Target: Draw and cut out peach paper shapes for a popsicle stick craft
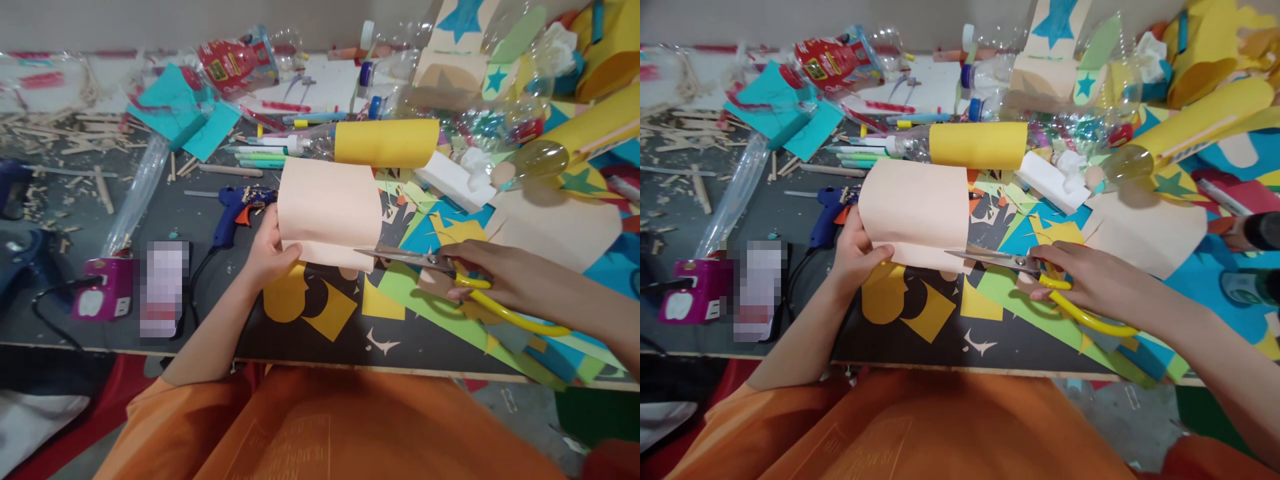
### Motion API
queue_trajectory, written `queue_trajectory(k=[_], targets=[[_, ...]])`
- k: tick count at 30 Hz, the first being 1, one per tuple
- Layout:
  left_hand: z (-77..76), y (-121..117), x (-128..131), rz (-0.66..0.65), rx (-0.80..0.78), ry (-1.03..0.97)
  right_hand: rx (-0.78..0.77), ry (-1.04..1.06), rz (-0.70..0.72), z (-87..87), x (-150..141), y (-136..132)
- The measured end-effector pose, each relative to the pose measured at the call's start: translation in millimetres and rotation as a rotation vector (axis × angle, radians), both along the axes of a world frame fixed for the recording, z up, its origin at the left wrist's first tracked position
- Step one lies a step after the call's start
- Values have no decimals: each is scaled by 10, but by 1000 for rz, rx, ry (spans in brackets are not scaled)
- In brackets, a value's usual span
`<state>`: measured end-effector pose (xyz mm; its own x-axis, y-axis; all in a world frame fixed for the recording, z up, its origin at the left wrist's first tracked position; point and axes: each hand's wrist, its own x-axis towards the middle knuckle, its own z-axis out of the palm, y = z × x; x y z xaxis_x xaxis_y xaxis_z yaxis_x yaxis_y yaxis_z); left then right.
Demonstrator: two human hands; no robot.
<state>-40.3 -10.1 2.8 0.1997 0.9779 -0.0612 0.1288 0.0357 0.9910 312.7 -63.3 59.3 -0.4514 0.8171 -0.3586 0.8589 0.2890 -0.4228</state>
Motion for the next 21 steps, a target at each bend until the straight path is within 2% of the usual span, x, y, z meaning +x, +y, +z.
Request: queue_trajectory(k=[21], targets=[[-37, -8, 4, -23, -16, -14, -34, 10, -11, 18, -49, 22]])
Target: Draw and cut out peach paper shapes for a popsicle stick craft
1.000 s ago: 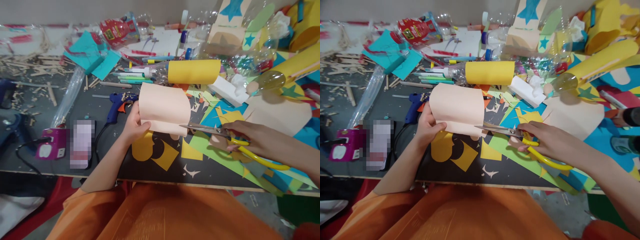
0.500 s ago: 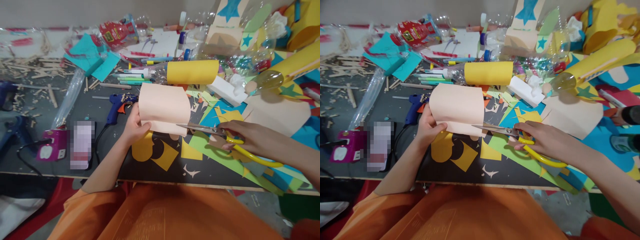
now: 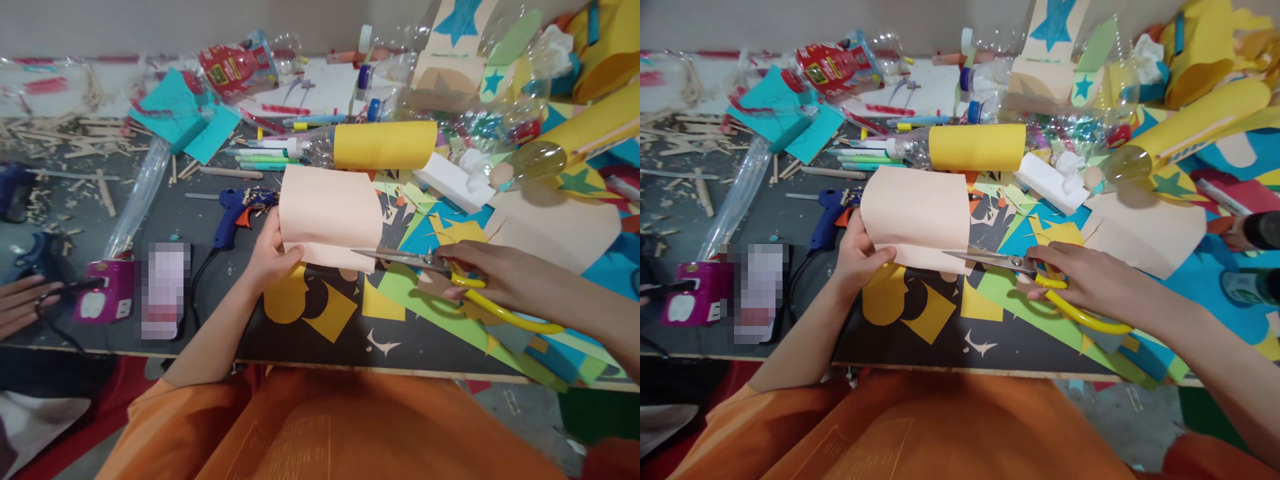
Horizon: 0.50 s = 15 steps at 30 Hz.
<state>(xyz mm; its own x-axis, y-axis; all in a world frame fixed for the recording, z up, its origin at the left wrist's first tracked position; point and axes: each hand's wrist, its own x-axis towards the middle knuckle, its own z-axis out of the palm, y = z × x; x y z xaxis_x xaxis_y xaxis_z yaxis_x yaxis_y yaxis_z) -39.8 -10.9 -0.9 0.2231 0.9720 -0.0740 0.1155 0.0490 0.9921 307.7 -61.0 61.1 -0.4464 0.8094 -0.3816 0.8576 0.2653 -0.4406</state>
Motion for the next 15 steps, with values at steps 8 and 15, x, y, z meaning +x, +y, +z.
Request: queue_trajectory(k=[8, 15], targets=[[13, -6, 13, 19, -15, -15, 14, -18, 17, -30, -14, 1], [13, -4, 25, -4, -23, -14, 102, 5, 61, -96, 54, -26]])
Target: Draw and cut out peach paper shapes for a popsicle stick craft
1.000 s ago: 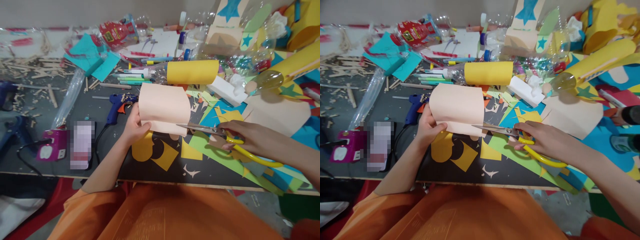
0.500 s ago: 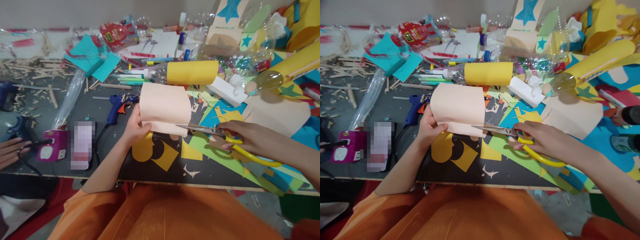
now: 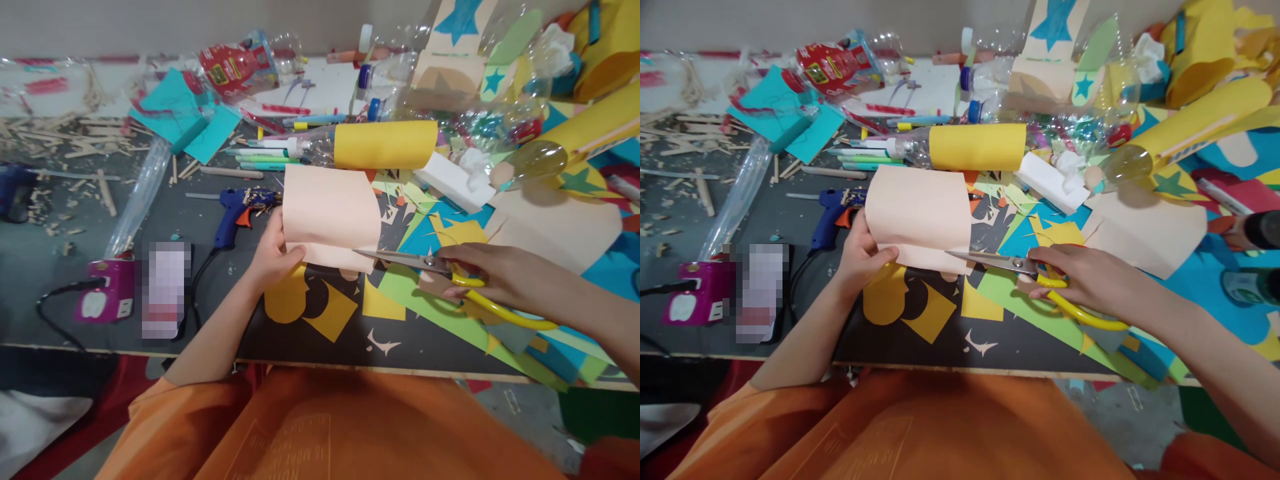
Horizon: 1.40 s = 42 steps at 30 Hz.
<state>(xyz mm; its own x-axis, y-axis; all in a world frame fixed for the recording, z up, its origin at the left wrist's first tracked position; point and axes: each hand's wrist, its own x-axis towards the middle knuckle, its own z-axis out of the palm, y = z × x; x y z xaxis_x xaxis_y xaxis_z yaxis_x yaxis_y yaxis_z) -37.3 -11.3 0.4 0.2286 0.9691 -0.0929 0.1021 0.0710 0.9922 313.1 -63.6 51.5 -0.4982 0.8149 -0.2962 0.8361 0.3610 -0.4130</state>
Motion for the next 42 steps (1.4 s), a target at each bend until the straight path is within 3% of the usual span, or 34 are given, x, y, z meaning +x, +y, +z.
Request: queue_trajectory(k=[11, 33, 42], targets=[[-84, 14, -60, -134, 185, 42, 2, -98, -19, 105, -91, -8], [-28, -42, 34, -139, 270, 11, 15, -48, 3, 111, -63, 23], [3, -46, -13, -124, 265, 222, -35, -49, -28, 142, -52, -9]])
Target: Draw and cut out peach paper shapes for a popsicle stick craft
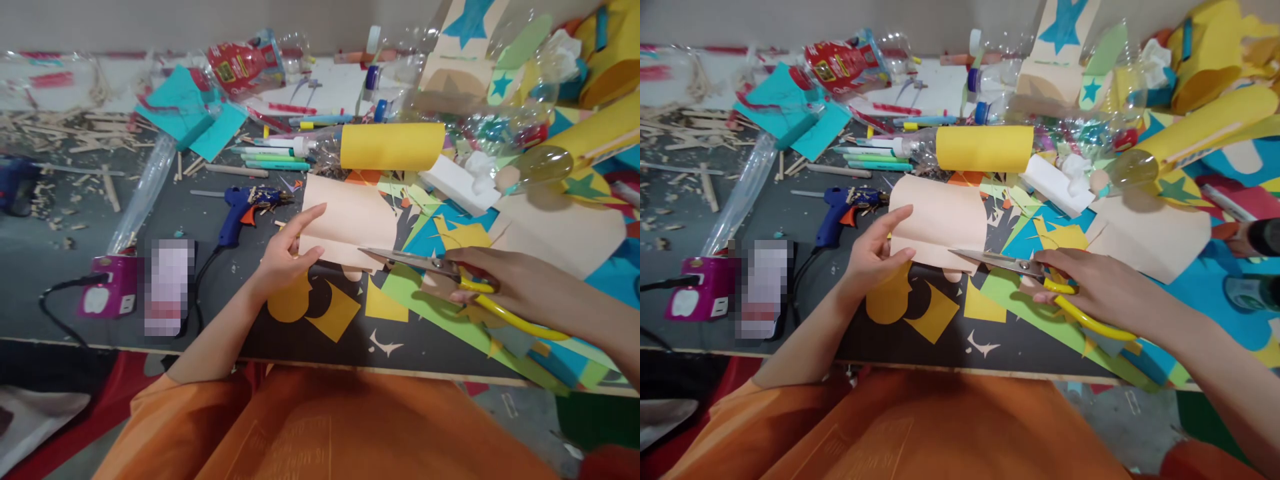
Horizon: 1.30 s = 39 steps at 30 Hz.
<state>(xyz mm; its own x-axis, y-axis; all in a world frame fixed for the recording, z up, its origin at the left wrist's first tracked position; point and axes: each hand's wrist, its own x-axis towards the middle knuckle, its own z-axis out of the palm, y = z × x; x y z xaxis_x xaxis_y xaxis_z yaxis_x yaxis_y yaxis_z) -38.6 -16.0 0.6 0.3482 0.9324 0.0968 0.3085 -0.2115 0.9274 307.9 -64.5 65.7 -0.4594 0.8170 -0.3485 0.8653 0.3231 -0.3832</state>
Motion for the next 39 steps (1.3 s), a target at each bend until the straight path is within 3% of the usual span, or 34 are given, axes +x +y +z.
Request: queue_trajectory(k=[10, 18, 28, 39], targets=[[46, -38, 50, -21, -56, -73, 35, 3, -7, -35, -59, -7], [65, -49, 61, -48, -92, -74, -27, 46, 1, -35, -56, 21], [-15, -81, 63, -77, -76, -42, -53, -2, -7, -9, -139, 26], [19, -86, 56, -77, -68, -49, -46, 51, -8, 5, -142, 55]])
